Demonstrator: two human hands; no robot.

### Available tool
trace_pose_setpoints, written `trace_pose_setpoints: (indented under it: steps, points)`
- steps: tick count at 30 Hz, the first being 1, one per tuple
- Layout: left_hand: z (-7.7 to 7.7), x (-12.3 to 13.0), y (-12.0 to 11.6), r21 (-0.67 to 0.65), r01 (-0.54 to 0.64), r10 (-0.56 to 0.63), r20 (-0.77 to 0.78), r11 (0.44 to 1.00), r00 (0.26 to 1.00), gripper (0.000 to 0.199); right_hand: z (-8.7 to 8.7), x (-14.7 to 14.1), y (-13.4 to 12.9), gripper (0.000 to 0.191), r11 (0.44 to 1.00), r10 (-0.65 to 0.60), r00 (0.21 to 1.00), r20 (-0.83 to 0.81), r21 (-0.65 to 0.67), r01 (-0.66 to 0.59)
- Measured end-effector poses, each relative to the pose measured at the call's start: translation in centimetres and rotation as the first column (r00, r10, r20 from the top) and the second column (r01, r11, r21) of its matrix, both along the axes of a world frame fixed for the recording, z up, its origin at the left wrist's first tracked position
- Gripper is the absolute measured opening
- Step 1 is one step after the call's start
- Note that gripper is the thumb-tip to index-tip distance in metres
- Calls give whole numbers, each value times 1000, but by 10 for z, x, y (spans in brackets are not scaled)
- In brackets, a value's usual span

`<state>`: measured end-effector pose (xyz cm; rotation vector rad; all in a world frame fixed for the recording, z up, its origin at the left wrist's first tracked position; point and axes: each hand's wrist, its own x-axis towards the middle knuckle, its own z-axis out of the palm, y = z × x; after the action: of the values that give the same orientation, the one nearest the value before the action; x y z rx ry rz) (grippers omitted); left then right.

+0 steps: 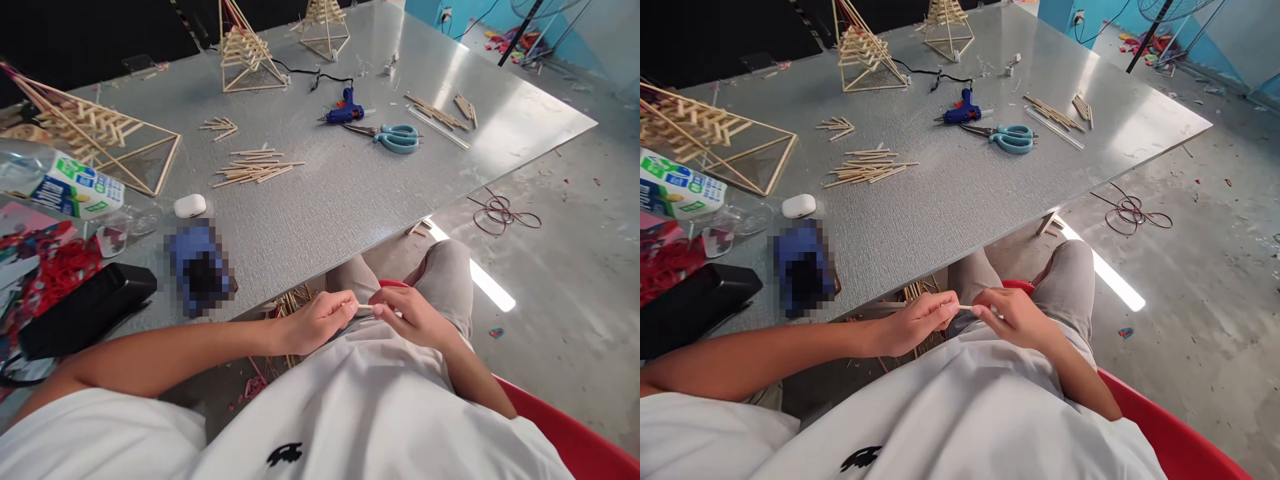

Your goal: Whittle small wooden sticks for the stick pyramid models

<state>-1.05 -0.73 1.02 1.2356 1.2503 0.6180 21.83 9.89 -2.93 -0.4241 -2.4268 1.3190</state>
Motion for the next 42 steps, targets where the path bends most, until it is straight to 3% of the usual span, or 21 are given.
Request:
trace_pose_setpoints:
  steps: [2, 8, 12, 16, 19, 22, 24, 27, 30, 35, 42]
  points:
    - [-5, 1, -1, -11, -40, 40, 86, 999, 995, 47, 0, -6, -9, 42, 998, 35, 998, -59, -49, -38]
    - [-17, 7, 0, -53, -153, 162, 264, 987, 951, 43, -11, -23, -30, 52, 943, -230, 965, -126, -274, 189]
    - [-17, 9, 3, -49, -251, 254, 305, 967, 918, 46, -13, -31, -38, 50, 956, -240, 961, -134, -204, 211]
    - [-13, 10, 4, -96, -271, 288, 320, 958, 903, 49, -15, -30, -38, 44, 985, -157, 978, -138, -89, 145]
    - [-11, 10, 3, -124, -270, 296, 328, 955, 897, 51, -15, -25, -32, 39, 980, -200, 972, -124, -33, 197]
    - [-10, 9, 1, -124, -207, 235, 290, 971, 928, 50, -14, -21, -24, 36, 953, -276, 955, -106, -158, 258]
    - [-9, 9, 0, -146, -152, 187, 268, 977, 945, 52, -14, -22, -21, 33, 927, -237, 966, -102, -320, 194]
    - [-6, 10, 1, -210, -115, 174, 291, 971, 941, 57, -16, -28, -23, 37, 822, -170, 972, -164, -568, 48]
    - [-4, 10, 4, -259, -101, 187, 331, 961, 925, 57, -20, -33, -25, 43, 707, -222, 951, -216, -707, 5]
    - [-3, 8, 6, -252, -105, 201, 395, 962, 897, 54, -22, -35, -20, 46, 644, -316, 925, -210, -764, 46]
    - [0, 7, 7, -229, -166, 244, 371, 959, 896, 48, -26, -34, -15, 50, 674, -351, 920, -173, -729, 120]
